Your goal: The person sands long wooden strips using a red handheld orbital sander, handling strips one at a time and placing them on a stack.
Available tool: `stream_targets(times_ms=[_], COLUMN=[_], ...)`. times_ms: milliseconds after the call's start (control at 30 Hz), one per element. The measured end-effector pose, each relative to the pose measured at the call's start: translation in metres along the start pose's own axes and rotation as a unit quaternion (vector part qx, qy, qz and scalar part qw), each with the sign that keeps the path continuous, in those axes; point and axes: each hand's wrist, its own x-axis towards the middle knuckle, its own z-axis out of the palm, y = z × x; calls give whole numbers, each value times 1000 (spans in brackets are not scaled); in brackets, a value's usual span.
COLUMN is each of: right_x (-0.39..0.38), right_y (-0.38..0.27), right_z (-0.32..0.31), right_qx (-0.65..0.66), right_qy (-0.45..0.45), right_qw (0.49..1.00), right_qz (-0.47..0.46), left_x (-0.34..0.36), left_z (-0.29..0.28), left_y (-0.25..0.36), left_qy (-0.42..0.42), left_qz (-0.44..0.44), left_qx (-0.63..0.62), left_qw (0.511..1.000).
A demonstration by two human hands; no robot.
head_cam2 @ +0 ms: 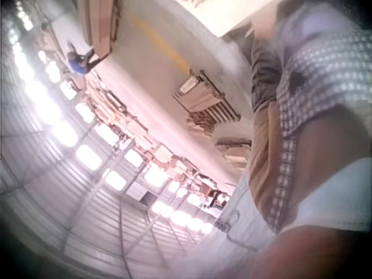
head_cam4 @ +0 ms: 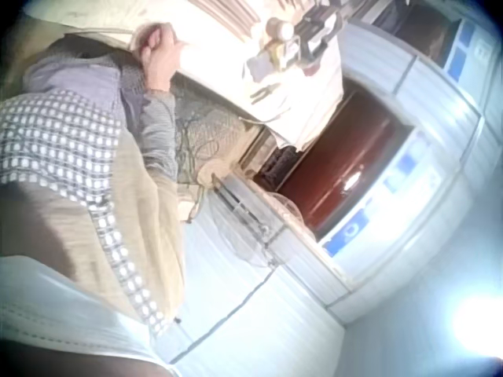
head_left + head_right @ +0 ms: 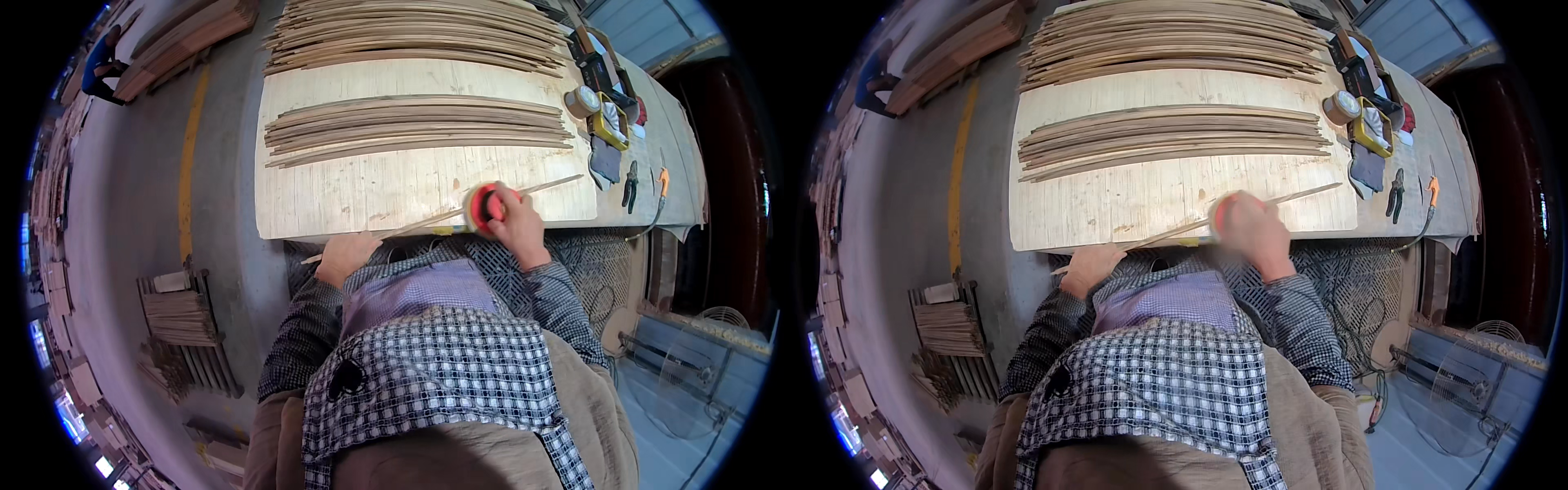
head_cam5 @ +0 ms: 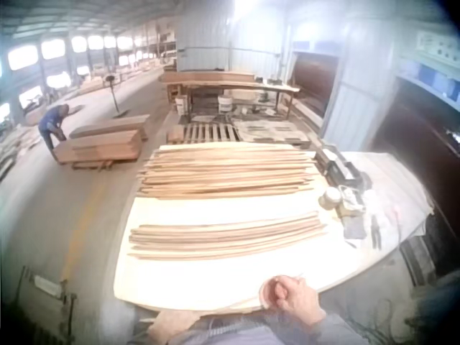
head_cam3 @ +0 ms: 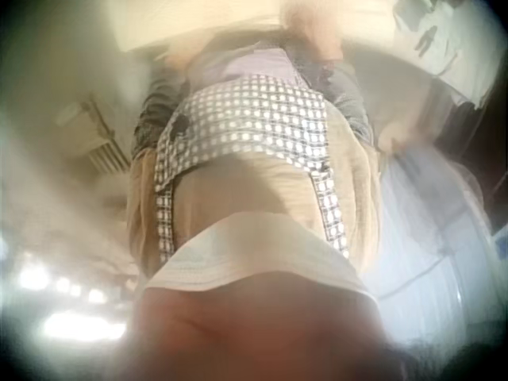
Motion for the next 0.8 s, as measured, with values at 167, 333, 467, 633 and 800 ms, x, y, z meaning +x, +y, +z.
stream_targets(times_ms=[167, 333, 467, 633, 800], right_x=[30, 22, -8, -11, 12], right_y=[87, 26, -29, -33, 30], right_z=[6, -4, 20, 34, -8], right_qx=[10, 22, 78, 76, 56], right_qy=[130, 17, -42, -56, -7], right_qw=[990, 1000, 975, 955, 994], right_qz=[46, -15, -202, -282, -91], left_x=[1, 4, 9, -9, -39], left_z=[-21, 13, 30, -6, 20], left_y=[15, 5, 1, 8, -12], left_qy=[38, 60, 79, -58, 68], left_qz=[26, -26, -10, 13, -57], left_qx=[-6, -53, -38, -4, 14], left_qw=[999, 996, 996, 998, 996])
